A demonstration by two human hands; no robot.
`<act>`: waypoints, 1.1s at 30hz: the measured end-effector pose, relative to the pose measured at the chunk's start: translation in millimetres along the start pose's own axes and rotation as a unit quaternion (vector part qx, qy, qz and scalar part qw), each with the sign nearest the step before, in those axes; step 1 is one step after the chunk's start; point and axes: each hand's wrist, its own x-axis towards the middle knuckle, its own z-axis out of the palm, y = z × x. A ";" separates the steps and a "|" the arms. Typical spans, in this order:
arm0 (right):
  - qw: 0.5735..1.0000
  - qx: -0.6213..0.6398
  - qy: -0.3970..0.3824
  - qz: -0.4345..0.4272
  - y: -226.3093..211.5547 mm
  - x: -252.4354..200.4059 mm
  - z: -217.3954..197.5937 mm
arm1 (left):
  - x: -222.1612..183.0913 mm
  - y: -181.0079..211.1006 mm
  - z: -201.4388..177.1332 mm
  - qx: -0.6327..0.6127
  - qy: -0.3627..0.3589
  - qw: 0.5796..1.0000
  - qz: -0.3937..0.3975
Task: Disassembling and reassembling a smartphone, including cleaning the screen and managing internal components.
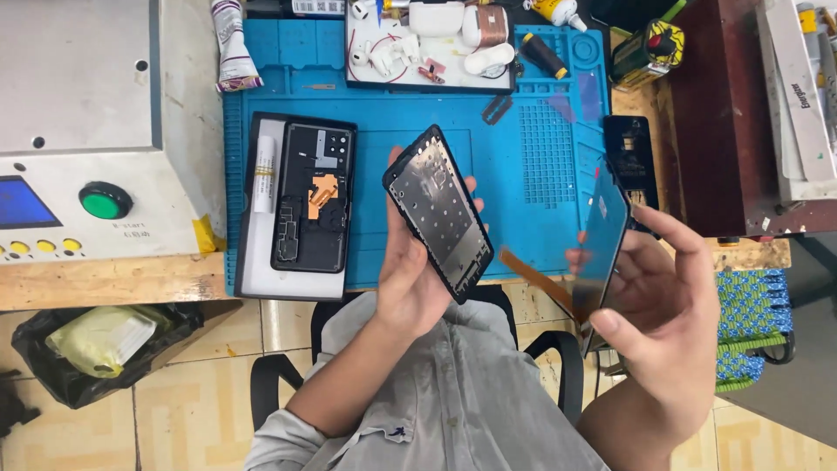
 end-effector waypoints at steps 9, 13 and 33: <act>0.997 -0.057 -0.055 -0.005 5.3 -3.0 16.1 | -1.2 -0.6 -1.6 0.013 -0.001 1.000 0.003; 0.995 -0.071 -0.063 0.006 10.3 -5.7 18.6 | -1.5 0.7 0.2 0.018 -0.002 1.000 0.009; 0.995 -0.050 -0.085 0.004 16.5 2.4 22.6 | 2.6 1.3 9.8 0.130 0.014 0.991 -0.018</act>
